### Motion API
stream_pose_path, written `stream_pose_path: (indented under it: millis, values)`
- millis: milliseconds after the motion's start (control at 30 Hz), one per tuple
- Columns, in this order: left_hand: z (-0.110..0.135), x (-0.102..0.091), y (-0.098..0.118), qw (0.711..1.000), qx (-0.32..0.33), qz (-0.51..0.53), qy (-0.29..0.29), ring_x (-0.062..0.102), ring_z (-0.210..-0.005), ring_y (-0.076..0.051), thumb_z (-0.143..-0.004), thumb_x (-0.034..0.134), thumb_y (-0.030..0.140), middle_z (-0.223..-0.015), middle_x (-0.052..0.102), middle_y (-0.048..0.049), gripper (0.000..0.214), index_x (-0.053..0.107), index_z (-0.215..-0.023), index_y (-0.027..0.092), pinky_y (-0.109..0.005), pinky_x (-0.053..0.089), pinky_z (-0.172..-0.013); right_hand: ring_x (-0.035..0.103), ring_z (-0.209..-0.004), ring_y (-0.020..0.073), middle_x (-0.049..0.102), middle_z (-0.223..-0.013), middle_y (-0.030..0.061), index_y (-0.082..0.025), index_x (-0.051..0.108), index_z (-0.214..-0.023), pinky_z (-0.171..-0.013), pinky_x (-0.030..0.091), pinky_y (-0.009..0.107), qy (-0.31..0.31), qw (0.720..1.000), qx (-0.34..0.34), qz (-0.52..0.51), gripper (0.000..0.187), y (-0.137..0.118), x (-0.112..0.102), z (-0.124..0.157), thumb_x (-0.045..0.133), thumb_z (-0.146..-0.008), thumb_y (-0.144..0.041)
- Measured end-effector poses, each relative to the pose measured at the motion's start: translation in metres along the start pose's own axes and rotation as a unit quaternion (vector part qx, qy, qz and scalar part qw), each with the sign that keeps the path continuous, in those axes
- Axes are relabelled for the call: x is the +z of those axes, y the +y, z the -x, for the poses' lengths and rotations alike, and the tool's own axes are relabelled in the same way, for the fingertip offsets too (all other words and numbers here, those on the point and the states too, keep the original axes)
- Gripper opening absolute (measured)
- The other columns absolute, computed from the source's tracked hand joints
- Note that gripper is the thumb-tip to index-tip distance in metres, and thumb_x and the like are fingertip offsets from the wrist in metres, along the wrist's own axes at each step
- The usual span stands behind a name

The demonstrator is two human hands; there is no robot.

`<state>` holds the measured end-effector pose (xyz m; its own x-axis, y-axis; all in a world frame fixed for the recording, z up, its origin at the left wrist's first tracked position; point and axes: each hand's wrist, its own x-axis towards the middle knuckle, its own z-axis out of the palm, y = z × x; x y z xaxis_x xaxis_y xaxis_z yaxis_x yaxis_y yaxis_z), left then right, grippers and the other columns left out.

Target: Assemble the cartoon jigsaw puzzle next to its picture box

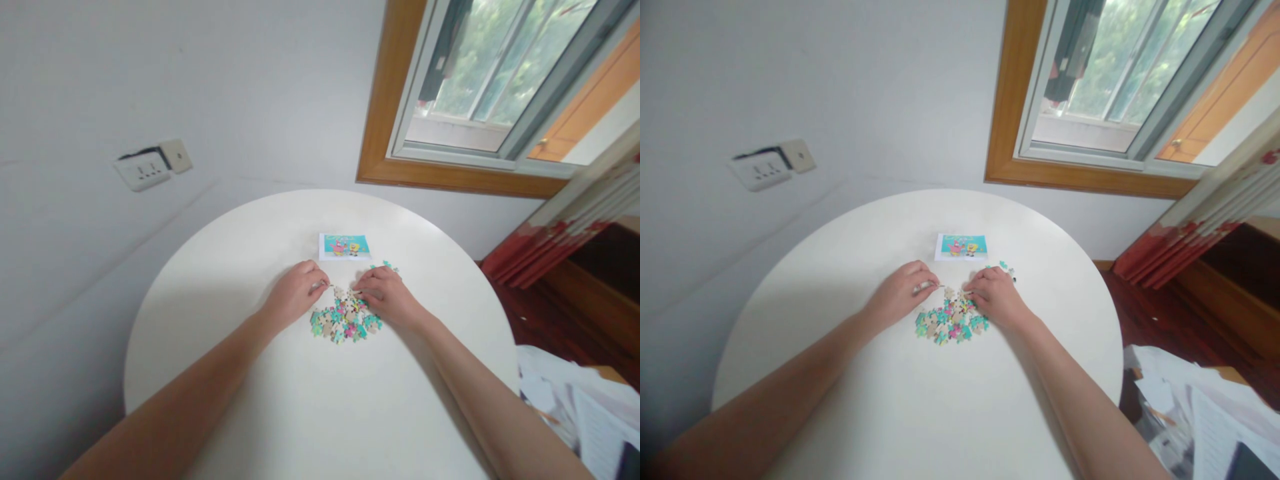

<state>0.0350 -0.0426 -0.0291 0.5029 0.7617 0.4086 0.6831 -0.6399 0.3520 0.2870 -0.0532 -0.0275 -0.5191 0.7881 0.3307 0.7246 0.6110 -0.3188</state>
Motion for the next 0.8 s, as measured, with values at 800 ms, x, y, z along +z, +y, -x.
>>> stream_pose_path:
  millis: [800]
  values:
    - [0.005, 0.003, 0.008, 0.997, 0.05, -0.003, -0.051, 0.052, -0.099, -0.021, -0.087, 0.056, 0.022, -0.101, 0.053, -0.0063, 0.024, 0.068, -0.107, 0.025, -0.035, 0.043, -0.091, 0.052, -0.098, 0.0231, 0.068, -0.093, 0.0048, -0.025, 0.072, -0.082, -0.082, 0.034, 0.037, 0.035, 0.996, 0.042, 0.068, 0.01, 0.004, -0.007, -0.001, 0.066, -0.078, -0.019]
